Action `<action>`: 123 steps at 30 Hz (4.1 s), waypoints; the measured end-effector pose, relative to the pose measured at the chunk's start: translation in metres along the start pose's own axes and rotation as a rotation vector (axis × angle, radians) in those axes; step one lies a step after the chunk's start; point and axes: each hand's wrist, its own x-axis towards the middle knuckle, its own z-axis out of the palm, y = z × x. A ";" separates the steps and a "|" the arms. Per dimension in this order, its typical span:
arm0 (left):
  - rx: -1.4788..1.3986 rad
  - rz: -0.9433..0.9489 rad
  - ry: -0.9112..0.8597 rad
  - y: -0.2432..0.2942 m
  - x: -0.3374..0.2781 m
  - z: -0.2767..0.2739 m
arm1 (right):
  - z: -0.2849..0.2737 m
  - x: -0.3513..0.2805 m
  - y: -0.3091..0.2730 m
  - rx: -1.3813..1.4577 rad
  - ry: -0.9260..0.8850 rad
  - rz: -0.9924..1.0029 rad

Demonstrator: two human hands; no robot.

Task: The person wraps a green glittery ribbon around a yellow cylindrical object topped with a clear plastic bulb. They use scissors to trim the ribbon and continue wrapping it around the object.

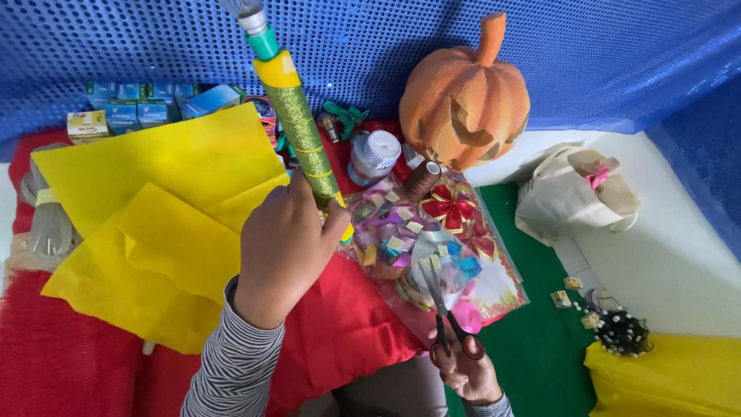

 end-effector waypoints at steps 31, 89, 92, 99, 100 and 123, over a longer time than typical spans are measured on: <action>-0.023 -0.061 0.011 -0.006 0.002 -0.010 | 0.037 0.007 0.002 -0.288 0.077 -0.168; -0.124 0.073 0.101 0.010 0.000 -0.010 | 0.183 0.091 0.034 -2.236 0.264 -0.010; -0.133 0.063 0.082 0.011 0.000 -0.012 | 0.191 0.099 0.013 -2.176 0.190 0.078; -0.141 0.100 0.114 0.010 0.000 -0.008 | 0.221 0.129 -0.031 -2.095 0.066 0.245; -0.141 0.098 0.115 0.010 0.000 -0.008 | 0.223 0.131 -0.032 -2.096 0.064 0.247; -0.139 0.055 0.082 0.011 0.003 -0.009 | 0.238 0.164 0.030 -2.197 0.308 -0.569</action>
